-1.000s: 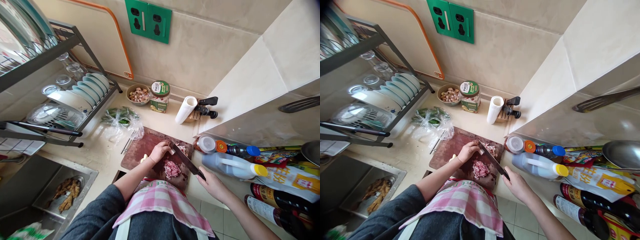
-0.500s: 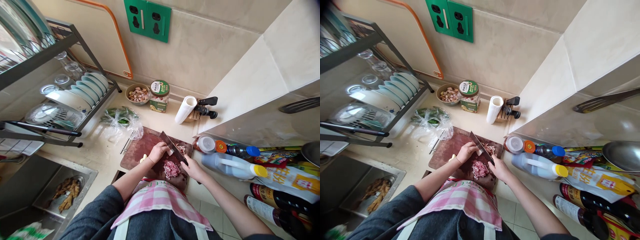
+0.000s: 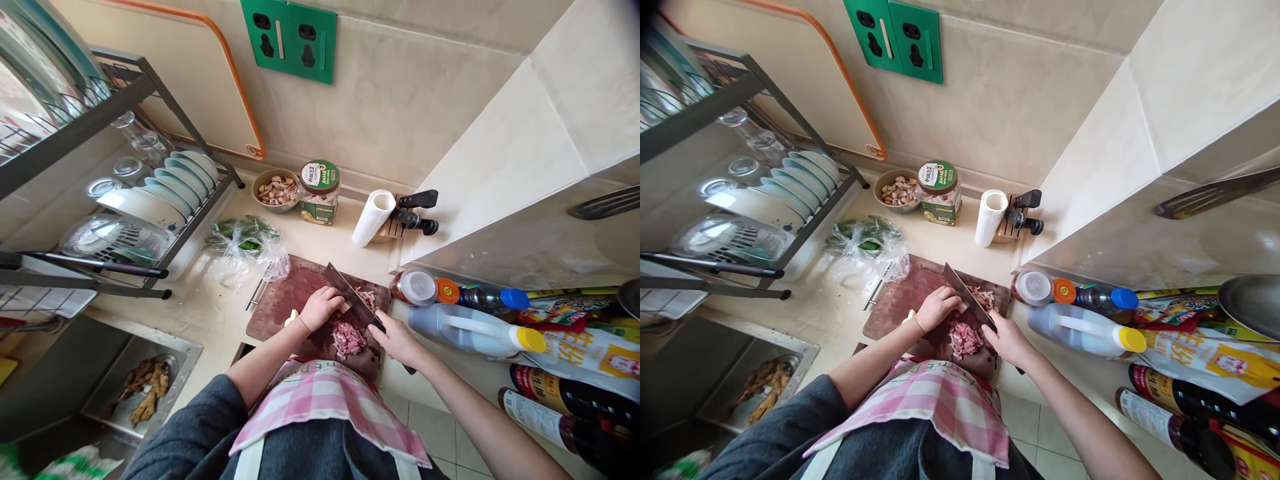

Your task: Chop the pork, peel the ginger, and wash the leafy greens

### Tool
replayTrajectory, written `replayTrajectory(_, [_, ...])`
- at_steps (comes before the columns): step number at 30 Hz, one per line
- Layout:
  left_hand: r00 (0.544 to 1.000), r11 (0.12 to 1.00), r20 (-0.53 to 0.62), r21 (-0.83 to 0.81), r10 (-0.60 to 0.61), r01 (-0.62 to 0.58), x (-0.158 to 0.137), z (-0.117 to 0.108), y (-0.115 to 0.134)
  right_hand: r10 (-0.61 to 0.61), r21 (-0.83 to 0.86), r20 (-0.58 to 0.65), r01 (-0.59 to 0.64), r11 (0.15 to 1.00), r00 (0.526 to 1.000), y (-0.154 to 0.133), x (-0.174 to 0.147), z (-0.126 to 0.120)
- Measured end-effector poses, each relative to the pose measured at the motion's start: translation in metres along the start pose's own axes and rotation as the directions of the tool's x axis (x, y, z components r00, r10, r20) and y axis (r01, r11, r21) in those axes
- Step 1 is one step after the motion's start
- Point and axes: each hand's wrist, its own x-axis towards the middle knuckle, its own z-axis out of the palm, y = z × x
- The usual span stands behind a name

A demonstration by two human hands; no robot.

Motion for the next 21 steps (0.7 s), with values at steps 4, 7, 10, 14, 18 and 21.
replayTrajectory(4, [0.996, 0.993, 0.03, -0.079, -0.083, 0.085, -0.001, 0.002, 0.001, 0.12, 0.081, 0.101, -0.129, 0.988, 0.988, -0.003, -0.009, -0.009])
replayTrajectory(7, [0.994, 0.988, 0.047, -0.118, -0.096, 0.101, 0.0, 0.003, 0.001, 0.16, 0.073, 0.118, -0.169, 0.983, 0.98, -0.001, -0.011, -0.009])
replayTrajectory(10, [0.995, 0.989, 0.041, -0.114, -0.095, 0.099, 0.001, 0.004, 0.001, 0.143, 0.053, 0.107, -0.15, 0.987, 0.984, 0.0, -0.008, -0.006])
replayTrajectory(14, [0.994, 0.988, 0.026, -0.111, -0.103, 0.105, 0.0, 0.003, 0.0, 0.136, 0.082, 0.126, -0.147, 0.986, 0.983, 0.004, -0.001, -0.001])
replayTrajectory(18, [0.994, 0.983, 0.006, -0.15, -0.108, 0.108, -0.001, 0.005, -0.001, 0.095, 0.032, 0.098, -0.098, 0.995, 0.991, 0.005, 0.015, 0.008])
replayTrajectory(21, [0.993, 0.976, 0.001, -0.185, -0.119, 0.117, -0.001, 0.005, -0.001, -0.037, -0.045, -0.043, 0.035, 0.998, 0.998, 0.002, 0.038, 0.022])
